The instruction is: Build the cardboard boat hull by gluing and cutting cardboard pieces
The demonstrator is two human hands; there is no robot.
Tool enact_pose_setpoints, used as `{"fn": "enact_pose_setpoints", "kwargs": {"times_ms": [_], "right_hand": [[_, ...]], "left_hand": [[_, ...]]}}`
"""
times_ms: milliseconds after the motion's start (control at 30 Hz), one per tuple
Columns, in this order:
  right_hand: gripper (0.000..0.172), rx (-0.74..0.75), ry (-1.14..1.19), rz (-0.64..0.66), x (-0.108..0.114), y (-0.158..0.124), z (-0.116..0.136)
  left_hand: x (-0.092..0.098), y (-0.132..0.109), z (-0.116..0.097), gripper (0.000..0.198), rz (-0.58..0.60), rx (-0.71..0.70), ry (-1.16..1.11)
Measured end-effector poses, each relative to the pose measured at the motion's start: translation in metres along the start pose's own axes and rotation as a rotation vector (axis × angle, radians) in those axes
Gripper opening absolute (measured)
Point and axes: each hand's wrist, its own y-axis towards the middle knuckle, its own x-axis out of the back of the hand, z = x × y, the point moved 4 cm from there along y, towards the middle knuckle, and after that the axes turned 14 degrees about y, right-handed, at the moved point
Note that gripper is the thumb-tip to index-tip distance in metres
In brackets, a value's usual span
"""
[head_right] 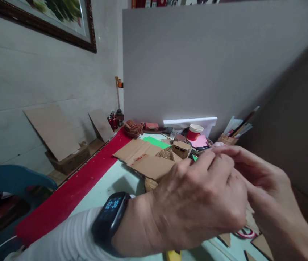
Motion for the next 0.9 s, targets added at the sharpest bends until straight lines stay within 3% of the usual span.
{"fn": "enact_pose_setpoints", "kwargs": {"times_ms": [133,200,267,300,333,400,467,667,900], "right_hand": [[0.053,-0.075,0.227,0.023,0.001,0.003,-0.007],[0.045,-0.055,0.297,0.029,0.002,0.004,-0.004],[0.032,-0.041,0.35,0.106,-0.003,0.004,0.005],[0.025,-0.035,0.371,0.163,-0.006,0.004,0.011],[0.019,-0.029,0.39,0.239,-0.011,0.003,0.017],[0.019,-0.021,0.468,0.345,-0.018,0.002,0.029],[0.02,-0.034,0.521,0.438,-0.025,0.001,0.039],[0.028,-0.071,0.622,0.505,-0.027,-0.008,0.057],[0.023,-0.109,0.802,0.586,-0.026,-0.017,0.064]], "left_hand": [[0.002,0.004,0.009,0.038,0.165,-0.059,-0.107],[0.002,0.005,0.017,0.033,0.2,-0.073,-0.216],[0.001,0.005,0.027,0.045,0.202,-0.042,-0.379],[0.0,0.005,0.033,0.044,0.193,0.005,-0.489],[-0.002,0.006,0.041,0.032,0.176,0.118,-0.586],[-0.009,0.006,0.054,0.015,0.266,0.353,-0.728],[-0.011,0.008,0.063,0.021,0.351,0.502,-0.828],[-0.007,0.009,0.066,0.028,0.562,0.656,-1.107],[-0.01,0.005,0.056,0.038,0.618,0.675,-1.419]]}}
